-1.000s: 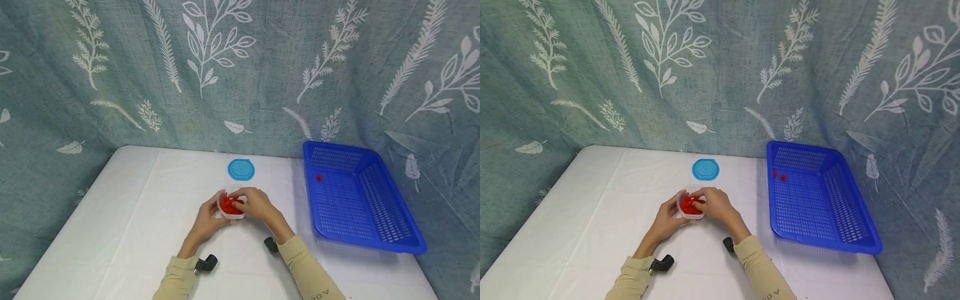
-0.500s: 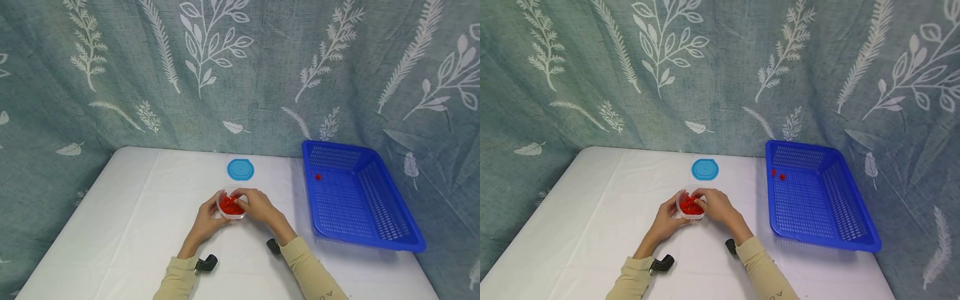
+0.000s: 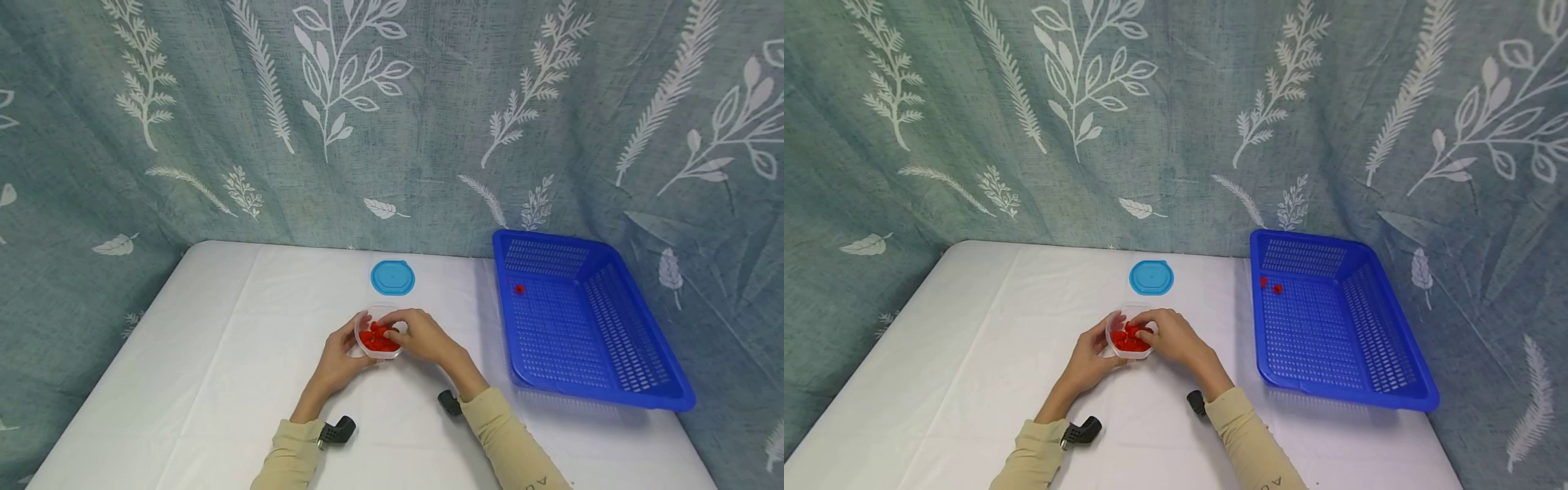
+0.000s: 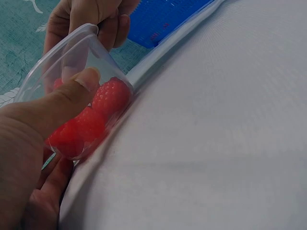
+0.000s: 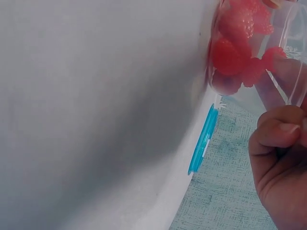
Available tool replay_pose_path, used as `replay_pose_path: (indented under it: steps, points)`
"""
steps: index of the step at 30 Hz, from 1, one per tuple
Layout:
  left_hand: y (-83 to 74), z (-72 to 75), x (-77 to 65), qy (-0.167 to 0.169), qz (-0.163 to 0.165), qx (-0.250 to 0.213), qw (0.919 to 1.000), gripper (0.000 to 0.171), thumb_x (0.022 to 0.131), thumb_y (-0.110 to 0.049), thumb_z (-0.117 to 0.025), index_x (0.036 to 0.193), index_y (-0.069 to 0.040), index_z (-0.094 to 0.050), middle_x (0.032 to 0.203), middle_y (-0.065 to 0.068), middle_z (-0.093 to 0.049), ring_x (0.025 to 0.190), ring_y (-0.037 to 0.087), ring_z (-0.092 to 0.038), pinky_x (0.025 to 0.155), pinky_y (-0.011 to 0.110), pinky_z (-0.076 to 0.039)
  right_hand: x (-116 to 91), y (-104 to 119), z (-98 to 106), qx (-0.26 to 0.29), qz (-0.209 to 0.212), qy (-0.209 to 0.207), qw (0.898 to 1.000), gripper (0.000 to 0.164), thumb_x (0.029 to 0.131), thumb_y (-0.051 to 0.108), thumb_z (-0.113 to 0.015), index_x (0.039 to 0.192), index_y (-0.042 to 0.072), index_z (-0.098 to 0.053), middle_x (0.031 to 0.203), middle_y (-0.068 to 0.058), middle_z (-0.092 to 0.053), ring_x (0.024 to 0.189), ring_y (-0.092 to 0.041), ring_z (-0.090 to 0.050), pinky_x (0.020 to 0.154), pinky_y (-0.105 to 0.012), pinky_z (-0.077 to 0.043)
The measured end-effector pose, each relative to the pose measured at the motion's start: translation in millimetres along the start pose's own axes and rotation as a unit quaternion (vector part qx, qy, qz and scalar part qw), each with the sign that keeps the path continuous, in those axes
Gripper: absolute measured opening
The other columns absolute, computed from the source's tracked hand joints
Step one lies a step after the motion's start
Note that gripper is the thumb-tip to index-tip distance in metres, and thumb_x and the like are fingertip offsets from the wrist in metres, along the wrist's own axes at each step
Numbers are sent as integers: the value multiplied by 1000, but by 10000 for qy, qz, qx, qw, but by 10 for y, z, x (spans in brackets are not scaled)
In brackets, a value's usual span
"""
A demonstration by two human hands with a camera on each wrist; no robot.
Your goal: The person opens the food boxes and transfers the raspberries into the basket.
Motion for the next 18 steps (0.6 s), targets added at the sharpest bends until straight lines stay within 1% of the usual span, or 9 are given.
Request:
replay_pose_path:
  steps: [4, 7, 10, 13, 16, 18]
  points:
    - [128, 4, 22, -9, -46, 47, 10000, 87, 74, 7, -85, 151, 2, -44, 148, 22, -54, 142, 38, -46, 117, 52, -37, -7, -15, -10, 119, -81, -46, 9999, 22, 93, 9, -72, 115, 10, -76, 112, -3, -75, 103, -21, -68, 92, -46, -58]
    - [194, 10, 32, 39, -51, 69, 10000, 87, 75, 3, -86, 152, -2, -45, 148, 18, -55, 142, 35, -47, 117, 50, -38, -16, -40, -20, 120, -148, -83, 9998, 22, 94, 11, -72, 116, 11, -76, 114, -2, -75, 101, -17, -67, 87, -36, -59]
    - [215, 9, 37, 93, -68, 40, 9999, 87, 76, 0, -87, 152, -3, -45, 148, 17, -55, 142, 34, -47, 117, 48, -37, -31, -54, -23, 251, -201, -124, 9994, 22, 96, 10, -70, 117, 10, -75, 115, -1, -75, 100, -16, -65, 84, -29, -58]
    - [221, 7, 43, 121, -58, 76, 9999, 87, 76, -1, -87, 152, -3, -44, 149, 16, -55, 142, 33, -47, 117, 46, -38, -50, -56, -19, 508, -239, -186, 9982, 22, 96, 8, -67, 117, 8, -73, 115, -2, -74, 103, -17, -65, 86, -29, -58]
    - [234, 7, 49, 112, 36, 134, 9998, 87, 76, -1, -87, 153, -4, -45, 150, 14, -55, 143, 30, -47, 118, 43, -38, -79, -59, -14, 801, -319, -256, 9959, 22, 97, 7, -66, 118, 7, -71, 113, -3, -72, 105, -19, -65, 87, -32, -59]
    - [245, 10, 51, 103, 103, 208, 9997, 88, 76, -2, -87, 153, -6, -45, 150, 11, -54, 143, 28, -47, 118, 42, -38, -101, -69, -14, 943, -398, -312, 9943, 22, 97, 7, -66, 119, 7, -69, 113, -3, -72, 107, -20, -65, 86, -31, -60]
Point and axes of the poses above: each hand's wrist, its own x-axis towards the middle knuckle, its own z-axis out of the back of the hand, y = z × x, the point moved 6 cm from there along x, towards the middle knuckle
